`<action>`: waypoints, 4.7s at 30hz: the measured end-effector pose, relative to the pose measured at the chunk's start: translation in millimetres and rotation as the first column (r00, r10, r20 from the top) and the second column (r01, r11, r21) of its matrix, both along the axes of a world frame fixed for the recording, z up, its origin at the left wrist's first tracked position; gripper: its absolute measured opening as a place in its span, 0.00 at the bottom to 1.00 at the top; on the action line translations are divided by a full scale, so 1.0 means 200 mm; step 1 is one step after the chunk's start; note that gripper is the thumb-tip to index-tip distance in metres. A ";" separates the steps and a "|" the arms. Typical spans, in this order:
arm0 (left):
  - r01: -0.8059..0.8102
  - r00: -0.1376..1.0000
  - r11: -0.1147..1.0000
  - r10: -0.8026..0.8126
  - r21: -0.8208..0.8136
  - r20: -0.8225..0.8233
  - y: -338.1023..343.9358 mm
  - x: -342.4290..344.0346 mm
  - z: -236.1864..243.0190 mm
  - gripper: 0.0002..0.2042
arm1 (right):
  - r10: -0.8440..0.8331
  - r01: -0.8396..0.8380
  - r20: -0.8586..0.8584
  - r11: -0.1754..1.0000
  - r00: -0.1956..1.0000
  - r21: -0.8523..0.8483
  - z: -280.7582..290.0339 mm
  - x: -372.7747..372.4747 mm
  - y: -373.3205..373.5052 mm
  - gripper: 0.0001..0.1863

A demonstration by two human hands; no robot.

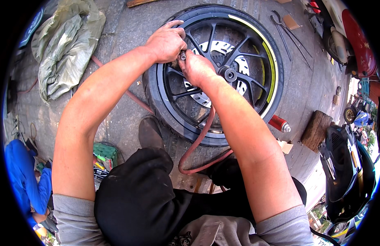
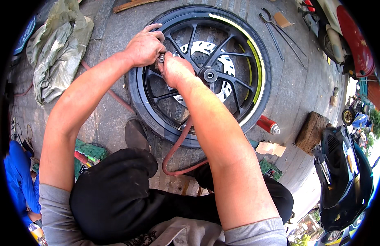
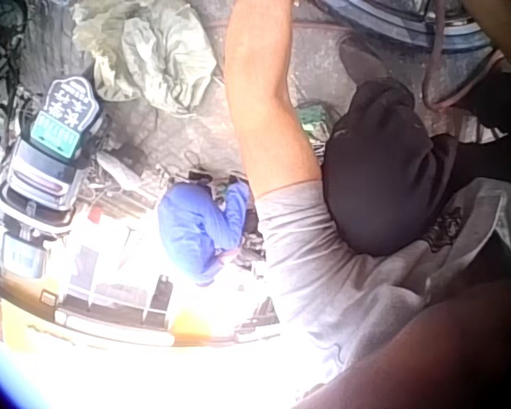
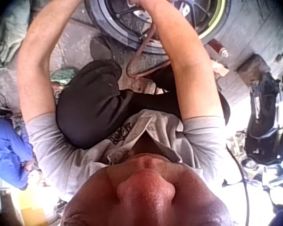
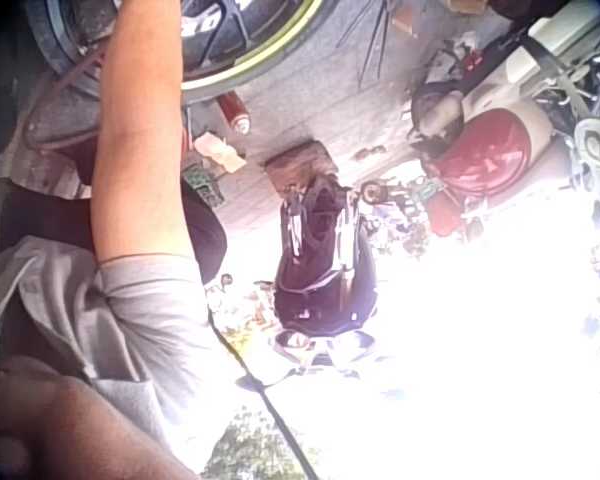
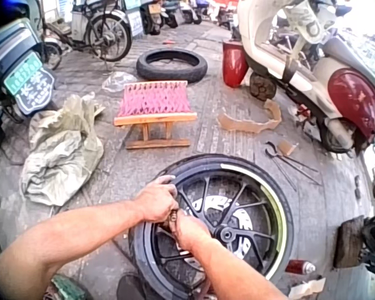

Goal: The person works on a motorcycle wheel, using a T-handle tool on the valve and spraying the tire with a lubricant from a can before manipulating the tire and rim by hand.

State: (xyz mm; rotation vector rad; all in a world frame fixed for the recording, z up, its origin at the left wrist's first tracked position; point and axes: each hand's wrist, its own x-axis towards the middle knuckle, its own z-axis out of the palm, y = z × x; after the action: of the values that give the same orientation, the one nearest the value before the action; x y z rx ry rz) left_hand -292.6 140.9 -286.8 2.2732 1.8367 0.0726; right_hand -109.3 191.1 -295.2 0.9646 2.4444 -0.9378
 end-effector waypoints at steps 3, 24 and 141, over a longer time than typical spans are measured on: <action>0.000 1.000 1.000 0.000 0.009 0.004 0.00 0.00 0.00 0.09 | 0.002 -0.002 -0.003 1.000 1.000 0.002 -0.01 0.00 0.00 0.26; 0.006 1.000 1.000 -0.006 -0.020 0.010 0.00 0.00 0.01 0.09 | -0.001 0.002 0.027 1.000 1.000 -0.007 0.00 -0.01 0.00 0.26; -0.013 1.000 0.999 0.013 -0.047 0.004 0.01 0.01 0.02 0.10 | -0.100 0.124 -0.134 0.974 0.986 0.187 0.00 0.02 -0.08 0.24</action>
State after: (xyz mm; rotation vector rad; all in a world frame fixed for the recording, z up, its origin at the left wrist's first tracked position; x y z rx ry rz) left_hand -290.6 143.3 -282.5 2.2283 1.8311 0.0355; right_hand -105.8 174.2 -294.4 1.1532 2.6498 -0.8273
